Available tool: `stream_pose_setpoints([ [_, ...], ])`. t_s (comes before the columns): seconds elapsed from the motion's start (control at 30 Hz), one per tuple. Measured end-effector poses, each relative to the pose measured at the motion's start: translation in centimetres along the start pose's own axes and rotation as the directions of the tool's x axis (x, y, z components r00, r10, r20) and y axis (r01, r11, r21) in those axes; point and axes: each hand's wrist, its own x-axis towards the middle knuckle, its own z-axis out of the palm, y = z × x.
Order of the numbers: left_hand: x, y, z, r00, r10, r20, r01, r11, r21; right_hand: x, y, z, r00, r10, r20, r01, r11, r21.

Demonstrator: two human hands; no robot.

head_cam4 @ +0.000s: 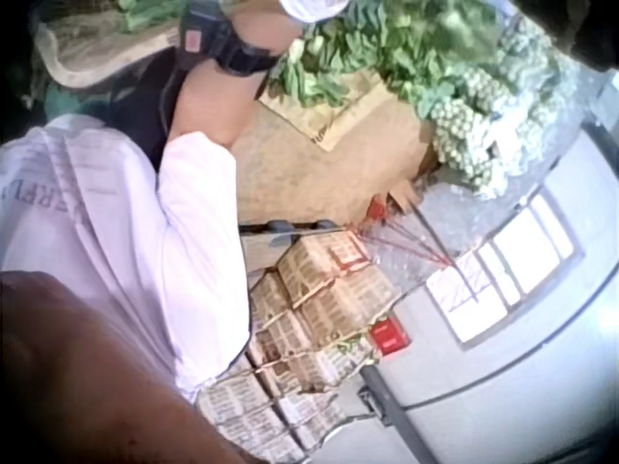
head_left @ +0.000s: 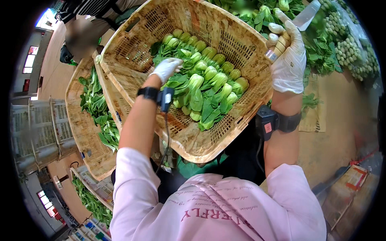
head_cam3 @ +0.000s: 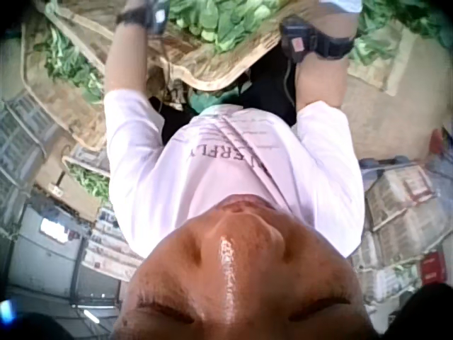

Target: The person trims bok choy using a knife, removing outer stalks and leaves, and places the cleaned vegetables into a basket.

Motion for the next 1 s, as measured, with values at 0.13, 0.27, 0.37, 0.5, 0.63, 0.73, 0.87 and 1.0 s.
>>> stream_pose_setpoints([
  [0.13, 8.7, -5.8, 5.0, 0.956, -0.275, -0.105, 0.295, 0.881, 0.37, 1.3, 1.3, 0.1, 0.993, 0.099, 0.068, -0.106, 0.989, 0.101],
  [0.27, 9.2, -8.0, 13.4, 0.899, -0.299, -0.321, 0.435, 0.525, 0.731, 0.4, 0.0, 1.4, 0.964, 0.267, 0.023, -0.266, 0.942, 0.204],
  [0.37, 9.4, -9.2, 11.0, 0.917, -0.334, -0.217, 0.389, 0.633, 0.67, 0.0, 0.6, 3.1, 0.971, 0.23, -0.064, -0.222, 0.969, 0.107],
  [0.5, 7.3, -5.1, 6.4, 0.978, 0.196, -0.073, -0.198, 0.98, -0.012, 0.6, 2.5, 2.5, 0.988, 0.109, 0.109, -0.118, 0.99, 0.077],
  [0.63, -1.7, 2.3, 1.9, 0.86, 0.487, -0.151, -0.51, 0.827, -0.236, -1.6, 2.8, 5.6, 0.978, 0.113, 0.175, -0.071, 0.971, -0.23],
  [0.73, -10.0, 2.6, -0.4, 0.758, 0.58, -0.299, -0.652, 0.695, -0.302, -4.1, 4.6, 8.1, 0.952, 0.163, 0.26, 0.024, 0.807, -0.591],
  [0.87, -19.4, 1.4, -2.2, 0.689, 0.517, -0.509, -0.658, 0.74, -0.14, -8.7, 7.3, 11.1, 0.826, -0.009, 0.563, 0.512, 0.429, -0.744],
  [1.0, -26.3, -1.3, -4.8, 0.375, 0.7, -0.608, -0.431, 0.712, 0.554, -13.5, 10.6, 14.3, 0.553, 0.016, 0.833, 0.793, 0.296, -0.532],
])
